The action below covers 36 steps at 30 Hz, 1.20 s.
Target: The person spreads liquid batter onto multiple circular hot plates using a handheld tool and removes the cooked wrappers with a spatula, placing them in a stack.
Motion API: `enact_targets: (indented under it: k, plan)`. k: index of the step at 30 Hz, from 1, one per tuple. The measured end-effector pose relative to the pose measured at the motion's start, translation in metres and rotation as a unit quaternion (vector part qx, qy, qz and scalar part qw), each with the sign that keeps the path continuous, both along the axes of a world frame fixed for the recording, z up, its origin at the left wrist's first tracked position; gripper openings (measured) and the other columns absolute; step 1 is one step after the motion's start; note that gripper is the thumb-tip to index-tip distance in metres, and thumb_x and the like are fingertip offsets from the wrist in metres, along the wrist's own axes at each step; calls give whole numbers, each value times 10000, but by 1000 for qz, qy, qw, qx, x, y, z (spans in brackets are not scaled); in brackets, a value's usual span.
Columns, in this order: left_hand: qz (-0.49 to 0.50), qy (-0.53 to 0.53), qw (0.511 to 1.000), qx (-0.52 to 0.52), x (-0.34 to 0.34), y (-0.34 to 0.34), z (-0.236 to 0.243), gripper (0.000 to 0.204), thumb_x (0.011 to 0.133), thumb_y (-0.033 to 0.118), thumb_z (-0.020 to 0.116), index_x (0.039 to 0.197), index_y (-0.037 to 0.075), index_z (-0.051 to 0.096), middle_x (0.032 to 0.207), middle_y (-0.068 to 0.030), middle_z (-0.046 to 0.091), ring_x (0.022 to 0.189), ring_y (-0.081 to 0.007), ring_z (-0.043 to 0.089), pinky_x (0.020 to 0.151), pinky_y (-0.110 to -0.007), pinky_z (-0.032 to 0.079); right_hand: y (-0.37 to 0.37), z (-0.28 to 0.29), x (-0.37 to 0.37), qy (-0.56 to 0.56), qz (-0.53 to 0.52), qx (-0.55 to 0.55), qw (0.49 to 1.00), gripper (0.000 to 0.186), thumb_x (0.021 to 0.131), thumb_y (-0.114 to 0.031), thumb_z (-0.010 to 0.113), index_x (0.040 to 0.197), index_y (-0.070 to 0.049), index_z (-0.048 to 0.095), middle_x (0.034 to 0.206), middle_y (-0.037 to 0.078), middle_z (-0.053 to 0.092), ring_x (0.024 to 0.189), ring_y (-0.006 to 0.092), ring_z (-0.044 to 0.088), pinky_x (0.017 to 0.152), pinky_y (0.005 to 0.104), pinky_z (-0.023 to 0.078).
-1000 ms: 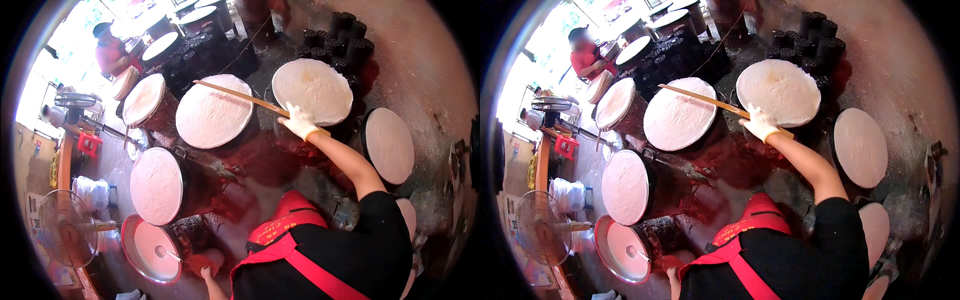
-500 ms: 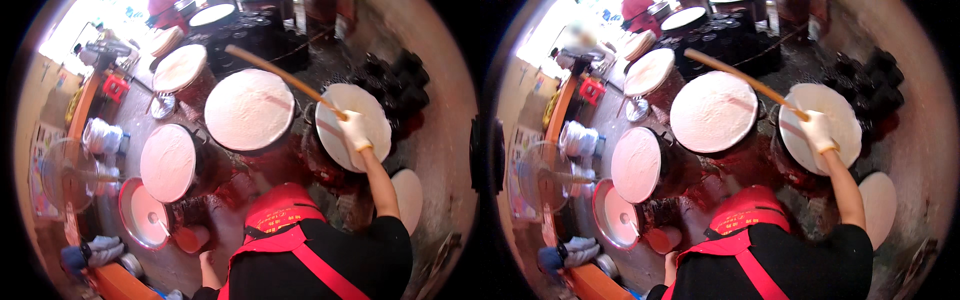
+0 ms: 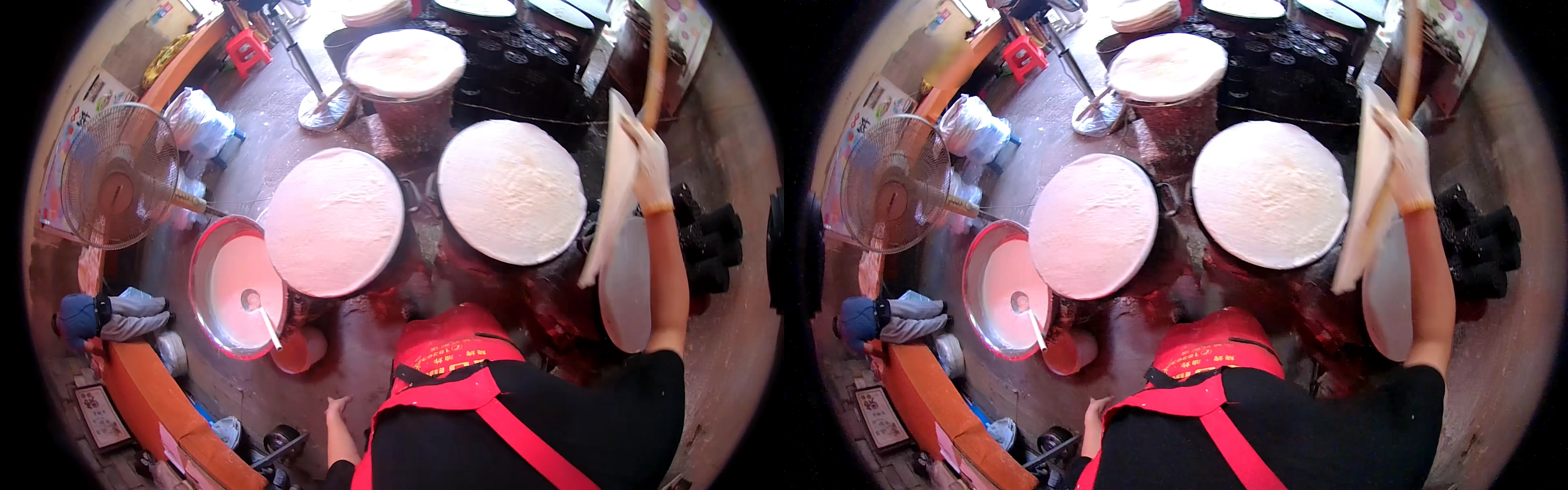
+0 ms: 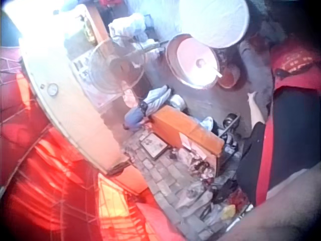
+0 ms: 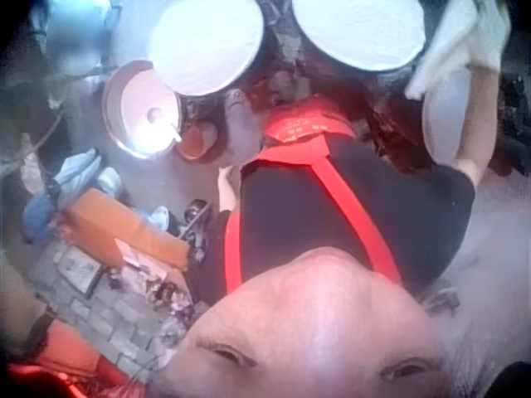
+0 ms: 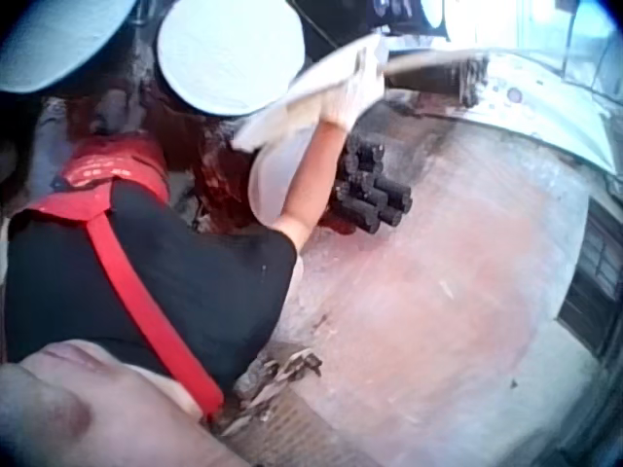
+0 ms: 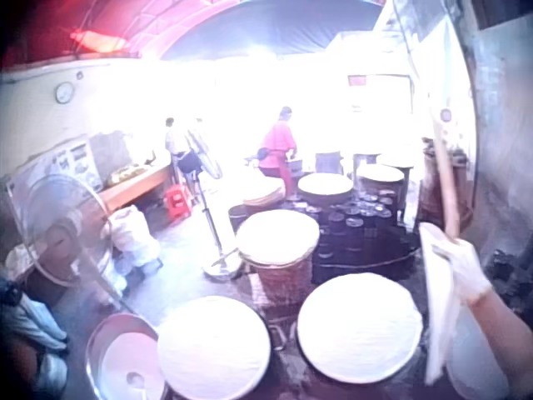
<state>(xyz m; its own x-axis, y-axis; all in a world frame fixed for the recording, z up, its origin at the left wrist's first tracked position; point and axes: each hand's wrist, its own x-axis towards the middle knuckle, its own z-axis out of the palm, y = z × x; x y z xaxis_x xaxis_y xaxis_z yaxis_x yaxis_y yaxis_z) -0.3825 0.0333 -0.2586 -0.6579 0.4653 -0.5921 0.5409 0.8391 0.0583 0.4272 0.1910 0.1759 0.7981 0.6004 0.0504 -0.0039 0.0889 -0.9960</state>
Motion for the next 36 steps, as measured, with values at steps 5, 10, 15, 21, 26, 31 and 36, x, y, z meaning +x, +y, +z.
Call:
enact_targets:
  k: [5,10,15,21,26,31,36]
  plan:
    - [97,-219,970,39,-4,75,34,442,787,124,682,1199,26,553,954,-94,654,755,-175,627,612,-317,522,255,-5,15,113,43,105,987,151,804,-190,697,771,-110,574,616,-32,460,461,79,431,415,229,351]
    - [107,-180,963,172,-39,97,21,276,796,70,649,1067,27,615,893,-71,644,677,-147,610,569,-284,511,404,55,5,245,146,245,927,272,928,-133,534,723,-115,356,541,-40,293,389,78,283,364,222,217]
    - [141,-129,974,125,-42,76,48,117,744,-2,634,845,40,591,753,-57,620,652,-148,594,589,-267,505,439,-18,-41,265,69,161,948,171,947,-171,485,793,-113,439,598,-21,390,444,94,356,391,226,301]
    - [76,-53,971,221,11,65,88,199,717,-41,589,645,67,438,555,-16,439,477,-147,476,492,-329,485,457,-242,68,248,-44,4,968,202,906,-324,538,774,-172,514,614,3,452,486,137,461,395,337,362]
    - [241,-203,936,156,48,97,159,308,802,42,582,589,100,367,512,-3,376,393,-150,415,435,-362,451,444,-339,53,237,-197,-172,936,230,825,-329,676,755,-147,556,515,15,472,360,167,420,342,315,322]
    - [181,-199,944,190,-15,69,143,650,881,637,441,1016,31,633,929,-147,640,1007,-298,575,1003,-456,379,436,-296,-38,93,-263,-223,934,462,831,-422,629,984,12,666,926,175,681,826,301,643,738,380,498]
    - [368,-297,849,236,-15,172,148,930,828,759,348,1412,35,323,1514,-189,175,1417,-301,130,1137,-384,83,354,-219,-90,308,-55,2,950,243,931,-358,535,970,-124,585,525,-46,297,358,99,256,332,284,234]
